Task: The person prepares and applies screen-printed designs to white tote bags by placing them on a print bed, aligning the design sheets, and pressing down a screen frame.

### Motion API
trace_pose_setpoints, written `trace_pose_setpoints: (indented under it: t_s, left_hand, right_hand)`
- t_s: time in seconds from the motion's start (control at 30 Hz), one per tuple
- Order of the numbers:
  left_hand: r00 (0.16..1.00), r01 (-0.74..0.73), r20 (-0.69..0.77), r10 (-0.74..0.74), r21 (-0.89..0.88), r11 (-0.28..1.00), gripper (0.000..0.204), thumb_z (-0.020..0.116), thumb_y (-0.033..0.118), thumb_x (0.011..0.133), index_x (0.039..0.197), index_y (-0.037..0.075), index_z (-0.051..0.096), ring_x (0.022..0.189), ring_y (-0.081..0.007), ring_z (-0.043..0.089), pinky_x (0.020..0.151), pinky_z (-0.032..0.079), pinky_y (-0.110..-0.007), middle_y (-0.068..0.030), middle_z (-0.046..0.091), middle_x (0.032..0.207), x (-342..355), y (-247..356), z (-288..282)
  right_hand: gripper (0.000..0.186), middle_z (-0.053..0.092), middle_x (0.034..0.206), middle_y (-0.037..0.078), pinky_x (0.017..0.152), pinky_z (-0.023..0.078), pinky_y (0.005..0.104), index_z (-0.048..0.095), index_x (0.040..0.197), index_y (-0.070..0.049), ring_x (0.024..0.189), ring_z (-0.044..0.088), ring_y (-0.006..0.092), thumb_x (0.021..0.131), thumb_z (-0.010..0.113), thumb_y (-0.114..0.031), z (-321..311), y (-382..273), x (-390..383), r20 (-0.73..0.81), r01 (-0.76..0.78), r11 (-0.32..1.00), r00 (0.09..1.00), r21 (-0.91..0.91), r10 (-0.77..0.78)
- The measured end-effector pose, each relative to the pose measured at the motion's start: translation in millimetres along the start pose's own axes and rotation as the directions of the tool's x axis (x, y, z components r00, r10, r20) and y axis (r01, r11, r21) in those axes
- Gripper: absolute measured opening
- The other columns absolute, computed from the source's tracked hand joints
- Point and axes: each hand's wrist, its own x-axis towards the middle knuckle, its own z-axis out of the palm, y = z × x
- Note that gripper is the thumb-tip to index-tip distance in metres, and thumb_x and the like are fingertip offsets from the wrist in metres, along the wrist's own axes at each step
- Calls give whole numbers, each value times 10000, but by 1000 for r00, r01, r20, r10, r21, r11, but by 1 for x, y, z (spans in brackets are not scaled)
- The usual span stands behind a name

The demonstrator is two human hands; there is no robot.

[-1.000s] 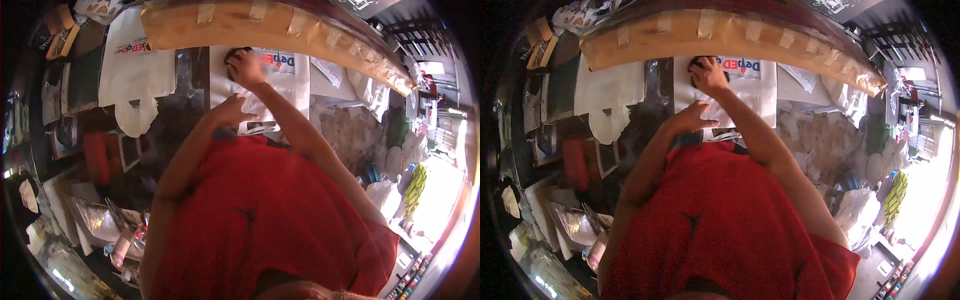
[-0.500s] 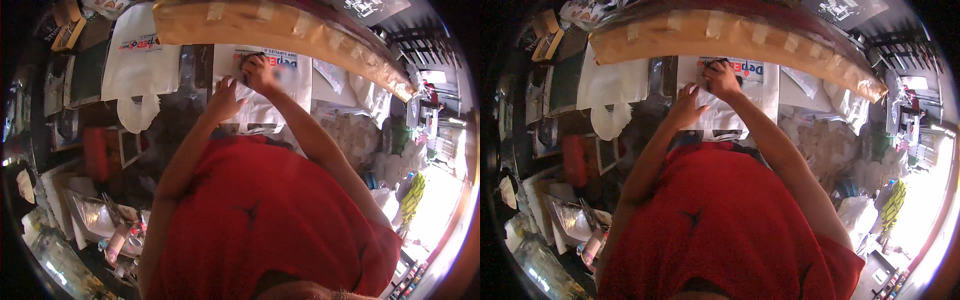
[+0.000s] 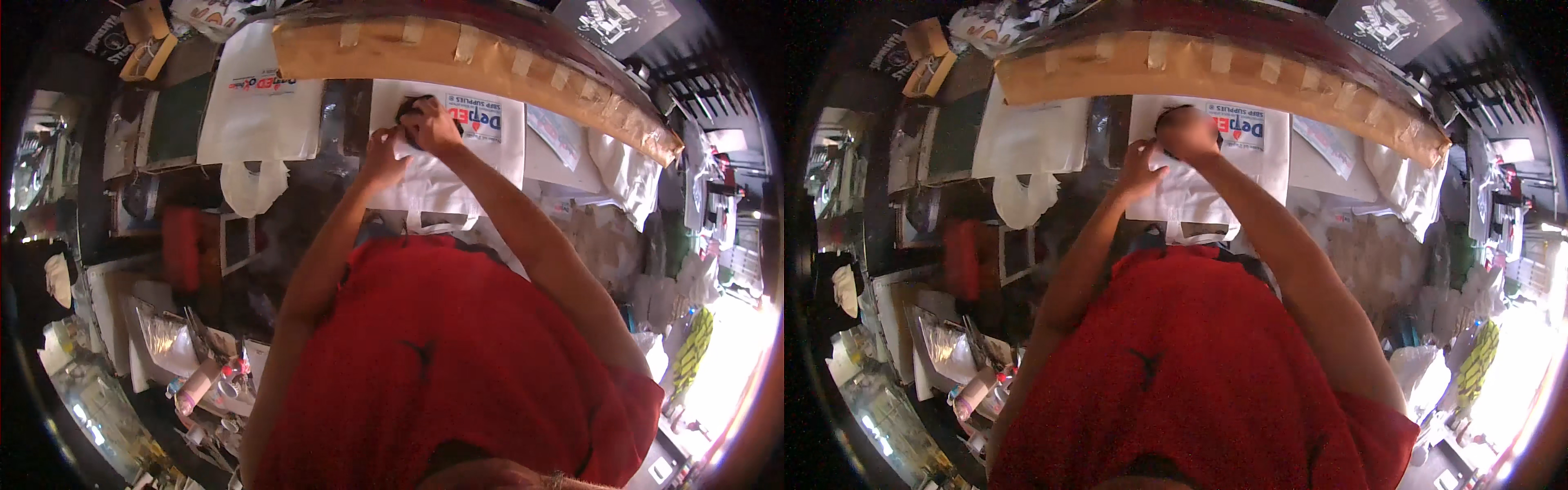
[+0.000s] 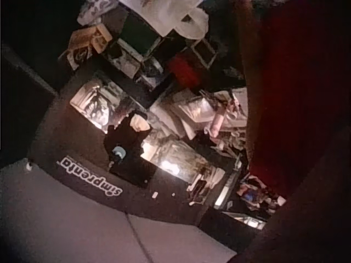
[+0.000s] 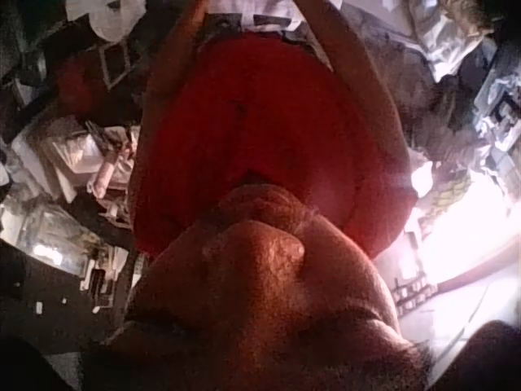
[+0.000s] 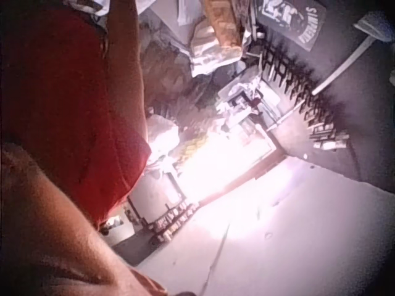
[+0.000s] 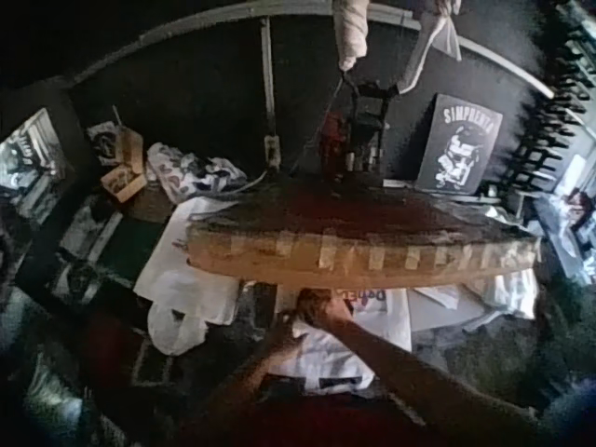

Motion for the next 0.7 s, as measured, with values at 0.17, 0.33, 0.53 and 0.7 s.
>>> trace_pose_setpoints:
  t_s: [0.17,0.33,0.53,0.7]
  left_hand:
    - [999,-29,25,27,101,994,787,719,316,780,1380,-56,371,1276,-399,352,1089,304,-437,-253,379,1330,8,20,4]
    - [992,129,7,-129,-43,991,760,712,294,765,1368,-56,410,1249,-384,427,1048,376,-423,-234,402,1323,-3,3,-5]
    - [997,75,18,-75,31,997,751,713,279,749,1362,-50,431,1263,-354,431,1056,378,-398,-224,408,1347,11,5,1]
    - [997,74,17,-73,-25,997,706,686,239,756,1358,-37,442,1274,-363,423,1072,369,-395,-235,397,1370,9,3,4]
  right_hand:
    - [148,606,1097,117,894,476,480,741,878,-182,1082,527,360,783,654,-255,8,43,40,-12,-386,913,922,-130,388]
    - [145,620,1036,107,886,478,449,743,904,-153,1042,547,339,771,689,-171,5,-4,0,-80,-168,986,983,3,168]
    - [115,615,897,124,846,464,463,704,835,-122,932,562,348,753,651,-184,-67,100,-59,-384,-433,886,856,-164,347]
    - [392,554,1139,154,862,439,493,646,1052,-130,1089,492,358,759,700,-384,-64,53,-47,-257,-478,843,871,-246,419]
